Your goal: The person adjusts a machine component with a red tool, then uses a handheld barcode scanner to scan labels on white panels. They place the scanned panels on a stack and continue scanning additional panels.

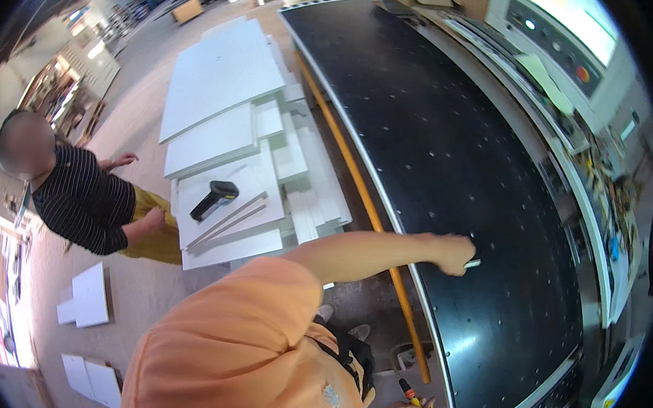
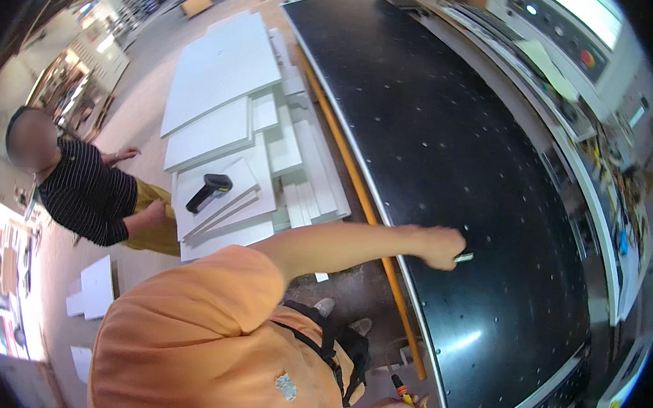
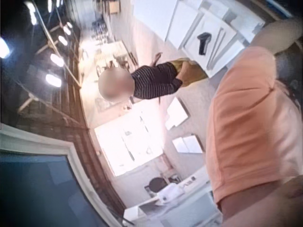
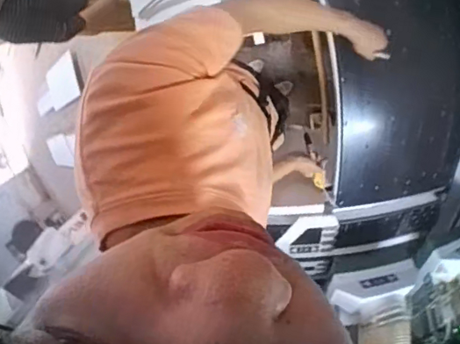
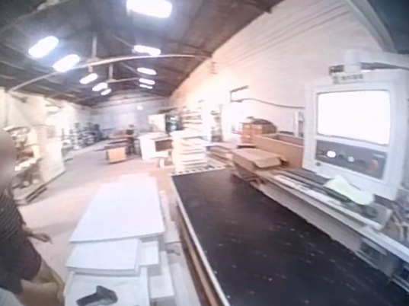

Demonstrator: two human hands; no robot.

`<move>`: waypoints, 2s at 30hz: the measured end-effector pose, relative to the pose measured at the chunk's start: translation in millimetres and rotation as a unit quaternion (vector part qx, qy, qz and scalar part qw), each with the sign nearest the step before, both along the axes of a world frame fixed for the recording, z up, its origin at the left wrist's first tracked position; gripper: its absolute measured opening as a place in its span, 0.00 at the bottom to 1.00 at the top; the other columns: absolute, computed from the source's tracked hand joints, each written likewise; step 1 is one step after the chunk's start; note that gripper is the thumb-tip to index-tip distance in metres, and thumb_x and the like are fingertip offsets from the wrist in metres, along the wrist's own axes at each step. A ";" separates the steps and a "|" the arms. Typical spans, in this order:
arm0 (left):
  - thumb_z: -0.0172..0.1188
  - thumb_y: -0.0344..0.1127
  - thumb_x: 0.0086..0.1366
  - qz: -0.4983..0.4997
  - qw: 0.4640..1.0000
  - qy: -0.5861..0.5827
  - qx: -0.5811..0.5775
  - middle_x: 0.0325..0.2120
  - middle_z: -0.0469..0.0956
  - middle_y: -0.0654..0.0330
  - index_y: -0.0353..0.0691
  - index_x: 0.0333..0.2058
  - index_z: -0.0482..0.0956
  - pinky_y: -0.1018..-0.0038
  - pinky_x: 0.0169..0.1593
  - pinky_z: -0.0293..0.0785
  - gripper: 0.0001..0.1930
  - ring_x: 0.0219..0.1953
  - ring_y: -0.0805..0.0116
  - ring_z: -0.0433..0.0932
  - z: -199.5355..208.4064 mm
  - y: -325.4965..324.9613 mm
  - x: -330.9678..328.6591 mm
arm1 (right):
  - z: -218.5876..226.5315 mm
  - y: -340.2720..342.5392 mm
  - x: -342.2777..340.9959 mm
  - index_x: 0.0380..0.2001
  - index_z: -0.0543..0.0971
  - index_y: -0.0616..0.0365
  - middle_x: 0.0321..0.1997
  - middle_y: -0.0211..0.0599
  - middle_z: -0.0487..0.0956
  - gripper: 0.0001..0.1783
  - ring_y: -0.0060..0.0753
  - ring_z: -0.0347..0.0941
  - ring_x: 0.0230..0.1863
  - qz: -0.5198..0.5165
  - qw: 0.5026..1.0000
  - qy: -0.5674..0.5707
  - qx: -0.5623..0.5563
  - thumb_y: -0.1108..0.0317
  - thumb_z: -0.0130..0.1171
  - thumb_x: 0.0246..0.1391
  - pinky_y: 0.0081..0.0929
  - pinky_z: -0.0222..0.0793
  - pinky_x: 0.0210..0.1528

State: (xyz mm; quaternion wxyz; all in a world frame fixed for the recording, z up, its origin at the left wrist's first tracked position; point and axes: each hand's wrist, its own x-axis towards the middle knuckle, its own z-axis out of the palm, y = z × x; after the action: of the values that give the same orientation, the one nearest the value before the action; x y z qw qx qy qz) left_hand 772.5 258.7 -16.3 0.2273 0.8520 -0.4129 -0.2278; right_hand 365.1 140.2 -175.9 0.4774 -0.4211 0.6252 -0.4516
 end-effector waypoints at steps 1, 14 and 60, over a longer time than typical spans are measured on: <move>0.63 0.35 0.54 0.016 0.997 0.074 -0.029 0.25 0.84 0.47 0.32 0.25 0.86 0.61 0.37 0.81 0.10 0.32 0.53 0.86 -6.2 31.1 -11.3 | -5.5 4.4 12.1 0.50 0.80 0.75 0.50 0.49 0.85 0.32 0.36 0.81 0.46 -0.003 1.000 -0.030 -0.001 0.49 0.47 0.74 0.27 0.78 0.42; 0.67 0.34 0.54 0.252 0.880 0.357 -0.187 0.22 0.83 0.55 0.30 0.30 0.82 0.70 0.32 0.75 0.11 0.26 0.68 0.82 -82.1 290.6 -218.2 | -100.7 -12.2 60.7 0.43 0.79 0.71 0.46 0.49 0.84 0.19 0.47 0.83 0.48 0.007 0.954 -0.269 0.135 0.60 0.56 0.65 0.41 0.77 0.56; 0.42 0.48 0.69 0.415 0.513 0.555 -0.507 0.45 0.84 0.39 0.36 0.41 0.80 0.82 0.11 0.49 0.22 0.08 0.83 0.52 -9.0 339.3 -208.3 | 200.9 286.5 174.3 0.30 0.75 0.63 0.28 0.56 0.80 0.16 0.63 0.78 0.34 0.873 0.353 0.164 -0.293 0.61 0.52 0.69 0.55 0.71 0.37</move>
State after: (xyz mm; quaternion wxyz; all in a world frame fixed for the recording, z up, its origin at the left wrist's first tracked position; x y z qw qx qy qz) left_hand 564.2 598.1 -25.4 0.8719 0.3670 0.1527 -0.2860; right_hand 539.4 426.7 25.0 0.3370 -0.9086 -0.2012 0.1430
